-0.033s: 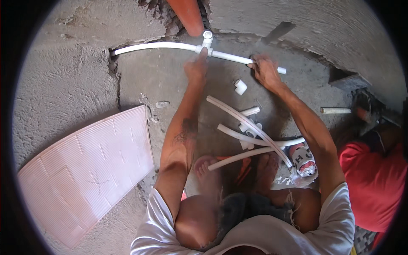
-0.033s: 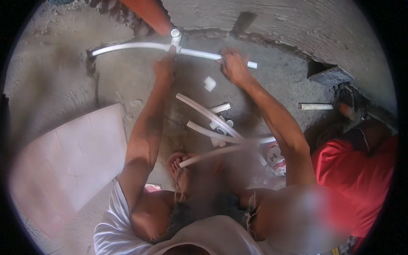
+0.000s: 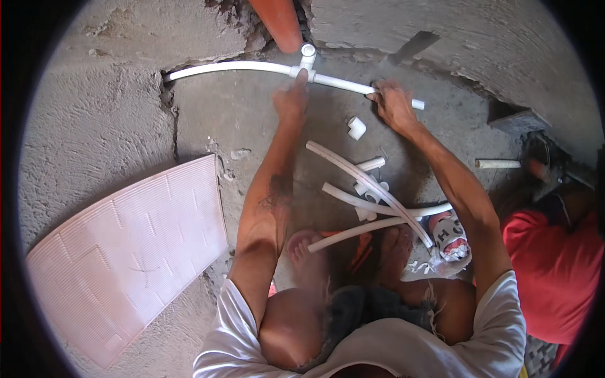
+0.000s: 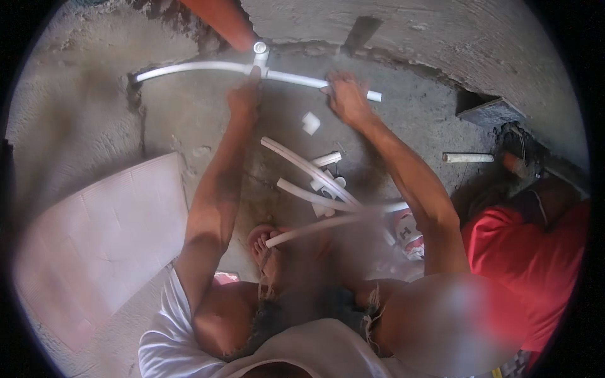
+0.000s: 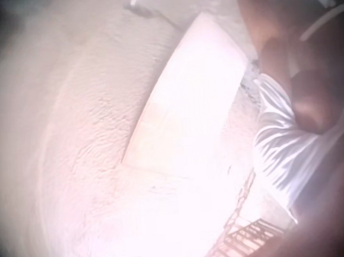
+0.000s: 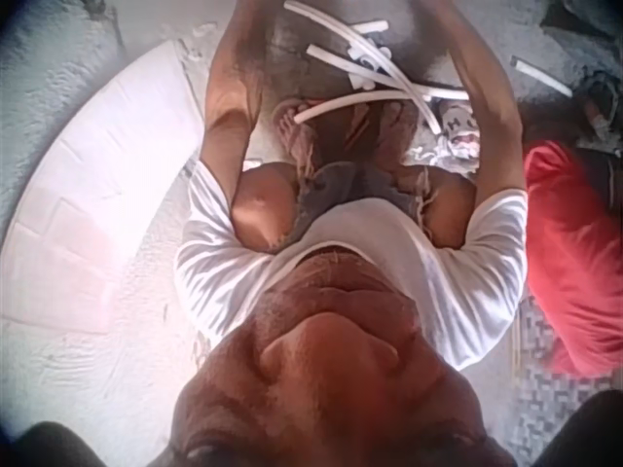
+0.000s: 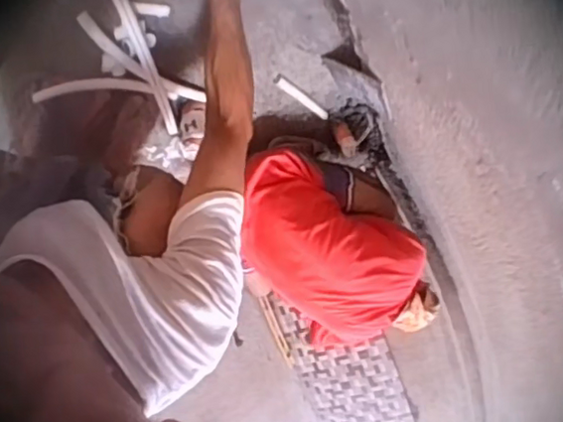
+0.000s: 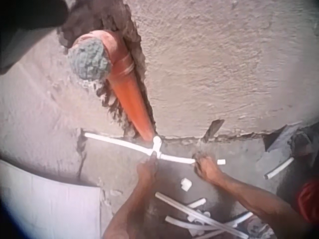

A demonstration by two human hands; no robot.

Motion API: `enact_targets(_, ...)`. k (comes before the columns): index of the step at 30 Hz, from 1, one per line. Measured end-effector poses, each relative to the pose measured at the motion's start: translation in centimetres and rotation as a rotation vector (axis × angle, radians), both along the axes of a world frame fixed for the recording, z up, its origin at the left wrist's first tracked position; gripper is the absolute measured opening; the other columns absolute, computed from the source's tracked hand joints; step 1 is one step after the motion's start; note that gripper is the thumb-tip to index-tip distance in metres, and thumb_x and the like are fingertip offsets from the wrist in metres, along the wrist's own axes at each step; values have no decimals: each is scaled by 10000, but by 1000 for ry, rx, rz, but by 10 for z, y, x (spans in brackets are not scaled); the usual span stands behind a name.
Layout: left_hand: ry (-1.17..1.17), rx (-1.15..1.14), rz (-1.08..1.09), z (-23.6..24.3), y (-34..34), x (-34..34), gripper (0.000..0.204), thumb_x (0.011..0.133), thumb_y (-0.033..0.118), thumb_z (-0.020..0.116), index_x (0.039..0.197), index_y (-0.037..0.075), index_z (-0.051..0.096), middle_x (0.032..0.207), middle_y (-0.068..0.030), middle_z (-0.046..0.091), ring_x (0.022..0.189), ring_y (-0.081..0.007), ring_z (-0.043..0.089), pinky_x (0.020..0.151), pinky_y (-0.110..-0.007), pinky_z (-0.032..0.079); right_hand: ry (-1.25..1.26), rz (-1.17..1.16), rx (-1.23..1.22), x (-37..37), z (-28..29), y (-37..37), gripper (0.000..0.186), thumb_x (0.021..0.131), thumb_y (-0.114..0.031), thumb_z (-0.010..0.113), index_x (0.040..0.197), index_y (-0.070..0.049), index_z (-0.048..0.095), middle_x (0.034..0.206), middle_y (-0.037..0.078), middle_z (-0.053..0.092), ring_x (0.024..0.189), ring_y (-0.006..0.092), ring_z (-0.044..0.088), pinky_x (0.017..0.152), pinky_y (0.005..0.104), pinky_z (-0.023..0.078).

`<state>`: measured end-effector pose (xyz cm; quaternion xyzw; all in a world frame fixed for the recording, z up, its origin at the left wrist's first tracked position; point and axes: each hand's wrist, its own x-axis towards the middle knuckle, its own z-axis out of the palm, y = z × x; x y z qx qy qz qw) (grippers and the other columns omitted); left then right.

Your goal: Fitting and marking PVC pipes and connectors for an installation.

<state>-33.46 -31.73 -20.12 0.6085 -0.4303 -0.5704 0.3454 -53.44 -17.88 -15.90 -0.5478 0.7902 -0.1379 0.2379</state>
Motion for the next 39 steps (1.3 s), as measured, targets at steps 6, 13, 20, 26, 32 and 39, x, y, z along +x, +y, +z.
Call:
enact_targets(6, -1, 22, 6, -3, -1, -4, 416, 804, 355, 791, 699, -30, 670, 638, -52, 610, 562, -133, 529, 525, -327, 416, 31, 64, -20, -7, -14, 8, 280, 962, -241, 547, 1186, -83, 601, 1224, 205, 559, 1227, 392, 488, 923, 678, 350)
enact_targets(13, -125, -10, -35, 14, 5, -9, 395, 840, 322, 773, 711, -35, 665, 636, -48, 595, 535, -132, 503, 509, -310, 399, -7, 202, -14, -33, -13, -14, 296, 935, -294, 565, 1100, -63, 651, 1090, 241, 636, 1047, 422, 586, 901, 505, 456)
enact_targets(20, -43, -224, -94, -11, -4, 9, 358, 859, 274, 768, 699, -21, 646, 633, -46, 586, 522, -121, 493, 484, -288, 373, -61, 268, -13, -35, 0, -31, 291, 959, -277, 530, 1044, -29, 659, 1083, 236, 632, 1033, 419, 588, 889, 490, 453)
enact_targets(26, 115, 106, 69, 12, 3, -5, 347, 856, 261, 772, 703, -25, 645, 638, -50, 594, 526, -114, 493, 490, -282, 378, -36, 315, -34, -40, -12, -18, 301, 991, -247, 486, 1186, -45, 597, 1152, 205, 613, 1086, 398, 569, 930, 468, 450)
enact_targets(32, 25, 77, 75, 15, 1, -8, 361, 845, 266, 782, 687, -27, 643, 634, -44, 593, 528, -115, 487, 496, -282, 379, 14, 459, -152, -38, -10, -13, 314, 982, -290, 529, 1154, -33, 583, 1098, 212, 609, 1049, 415, 572, 905, 480, 455)
enact_targets(39, -117, -4, -8, 16, 2, -5, 389, 837, 297, 785, 681, -32, 648, 632, -43, 605, 537, -119, 505, 505, -287, 394, 4, 373, -181, -47, -15, -12, 338, 965, -299, 558, 1203, -61, 537, 1063, 227, 620, 1019, 444, 578, 893, 514, 449)
